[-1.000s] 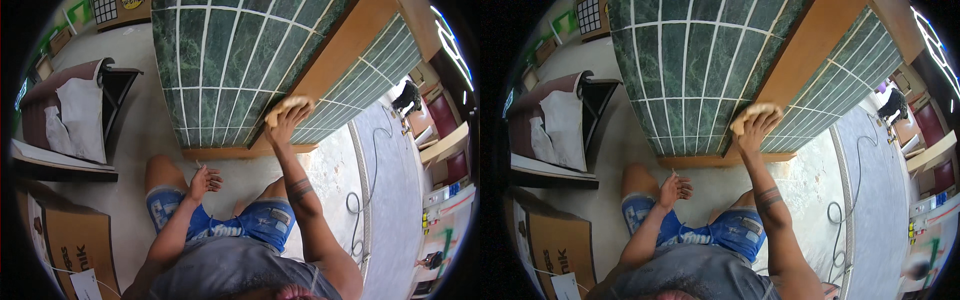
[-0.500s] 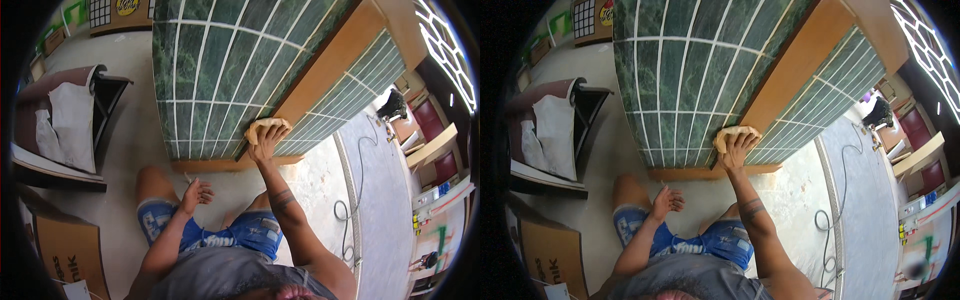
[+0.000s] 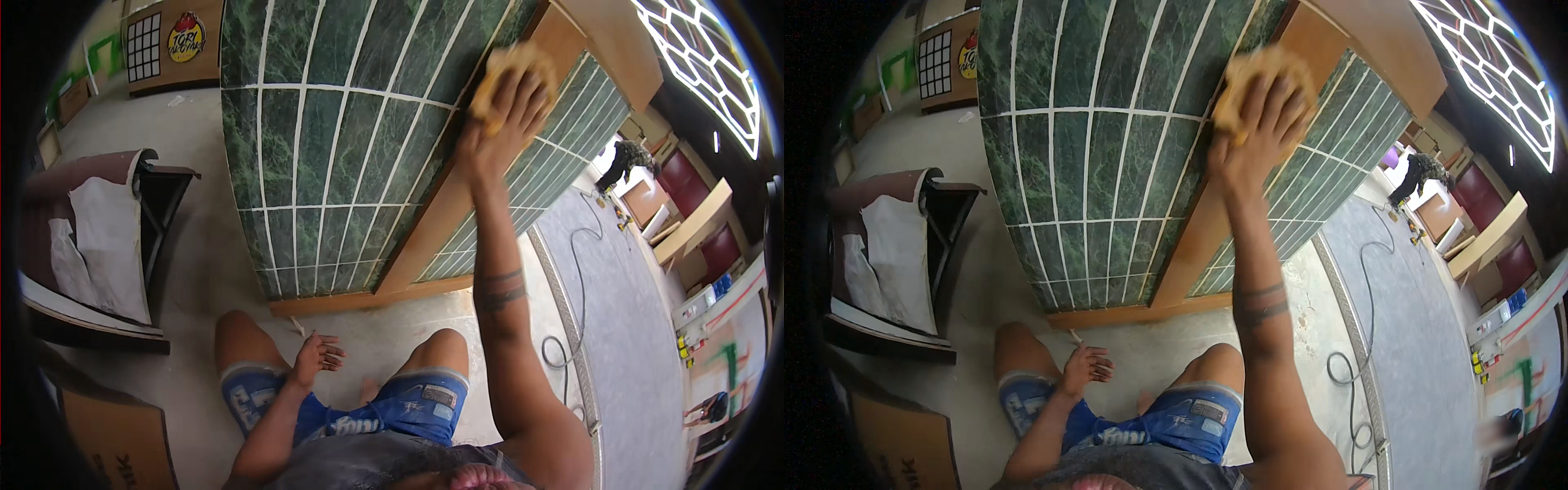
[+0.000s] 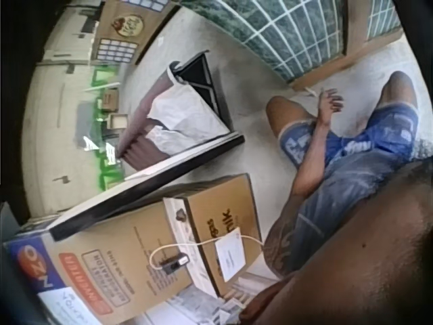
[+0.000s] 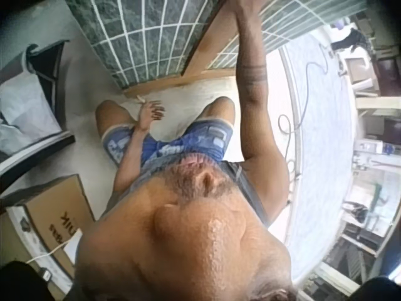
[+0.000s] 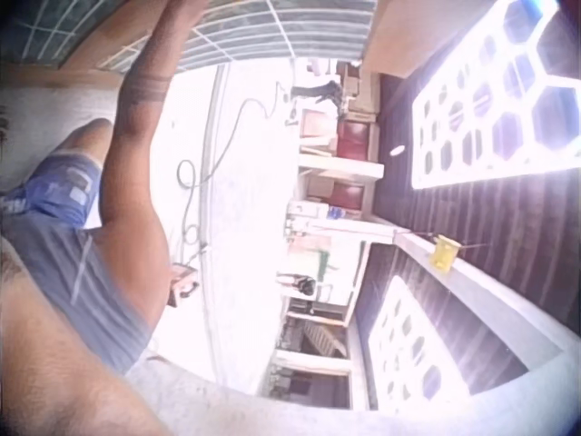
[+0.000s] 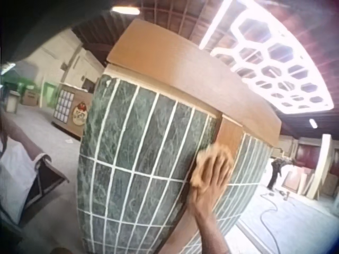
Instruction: Cleaning or wiping down the surface and edges of a large furniture fixture during assembly or finishing.
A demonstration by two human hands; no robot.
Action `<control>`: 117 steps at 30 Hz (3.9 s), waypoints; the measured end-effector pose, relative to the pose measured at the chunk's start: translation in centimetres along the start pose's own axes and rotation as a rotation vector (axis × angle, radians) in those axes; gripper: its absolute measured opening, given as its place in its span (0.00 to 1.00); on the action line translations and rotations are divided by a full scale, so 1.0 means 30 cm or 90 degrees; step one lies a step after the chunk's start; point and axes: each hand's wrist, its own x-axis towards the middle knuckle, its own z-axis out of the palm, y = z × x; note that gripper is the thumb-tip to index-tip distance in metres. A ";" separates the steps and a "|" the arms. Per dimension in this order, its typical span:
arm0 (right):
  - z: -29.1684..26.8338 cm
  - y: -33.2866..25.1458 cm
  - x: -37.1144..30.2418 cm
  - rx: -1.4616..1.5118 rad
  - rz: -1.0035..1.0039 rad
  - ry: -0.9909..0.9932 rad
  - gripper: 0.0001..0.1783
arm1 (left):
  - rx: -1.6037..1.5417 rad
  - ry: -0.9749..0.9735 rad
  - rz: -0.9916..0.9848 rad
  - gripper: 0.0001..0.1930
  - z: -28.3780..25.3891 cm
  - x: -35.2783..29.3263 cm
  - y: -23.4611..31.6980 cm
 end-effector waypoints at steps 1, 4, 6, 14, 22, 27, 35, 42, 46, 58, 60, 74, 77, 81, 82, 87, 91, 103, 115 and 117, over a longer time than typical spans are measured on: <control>0.009 -0.014 -0.101 -0.002 0.020 -0.007 0.40 | -0.002 -0.003 -0.005 0.35 0.001 0.002 0.002; 0.006 -0.037 -0.133 -0.029 0.077 -0.050 0.40 | 0.003 0.002 0.002 0.36 0.007 0.018 0.002; 0.012 -0.006 0.048 -0.031 0.036 0.028 0.39 | 0.011 0.013 0.004 0.37 0.002 0.002 -0.005; -0.001 -0.006 0.071 -0.034 0.039 0.000 0.40 | 0.023 0.009 -0.014 0.37 0.021 -0.015 0.004; 0.000 0.054 0.295 -0.011 0.024 0.022 0.41 | -0.010 0.006 0.004 0.37 0.024 -0.007 -0.012; -0.008 -0.098 -0.111 -0.053 0.054 -0.064 0.40 | -0.007 -0.006 -0.005 0.37 0.010 -0.031 -0.010; 0.002 -0.025 -0.103 -0.007 0.015 -0.050 0.42 | -0.027 0.026 0.008 0.36 -0.036 -0.007 -0.014; 0.018 0.049 0.242 -0.007 0.053 0.089 0.41 | 0.021 0.009 -0.042 0.37 0.009 -0.010 -0.029; -0.002 -0.075 -0.231 -0.003 0.134 -0.017 0.44 | 0.043 -0.002 -0.003 0.37 0.012 -0.002 -0.011; 0.006 0.067 0.294 -0.106 0.031 0.160 0.34 | -0.021 -0.003 -0.036 0.34 0.036 0.009 -0.046; 0.019 0.073 0.208 -0.101 0.080 0.138 0.33 | 0.044 -0.004 -0.010 0.35 0.086 0.014 -0.031; 0.114 -0.348 -1.271 0.017 1.175 0.262 0.36 | 0.056 -0.004 -0.039 0.37 0.145 0.045 -0.082; 0.162 -0.511 -0.858 -0.013 0.810 0.234 0.39 | 0.036 0.086 -0.011 0.37 0.020 -0.049 -0.044; 0.107 -0.555 -0.787 0.036 0.533 -0.025 0.43 | 0.050 0.098 -0.023 0.36 0.020 -0.115 -0.014; 0.121 -0.557 -0.927 0.026 0.528 -0.020 0.43 | 0.079 0.070 -0.027 0.36 0.041 -0.092 -0.018; 0.136 -0.480 -1.222 0.193 0.967 0.331 0.46 | 0.042 0.011 -0.032 0.36 0.121 0.028 -0.094; 0.128 -0.574 -0.758 0.183 0.727 0.228 0.43 | 0.053 0.084 -0.005 0.37 0.036 -0.071 -0.026; 0.081 -0.434 -0.912 0.169 1.032 0.272 0.38 | -0.006 0.111 0.012 0.38 -0.008 -0.067 -0.017; 0.085 -0.482 -1.202 0.160 0.860 0.183 0.35 | 0.054 0.056 -0.037 0.36 0.046 -0.008 -0.059; 0.099 -0.452 -1.218 0.209 1.008 0.245 0.36 | 0.070 0.061 -0.046 0.36 0.061 0.004 -0.062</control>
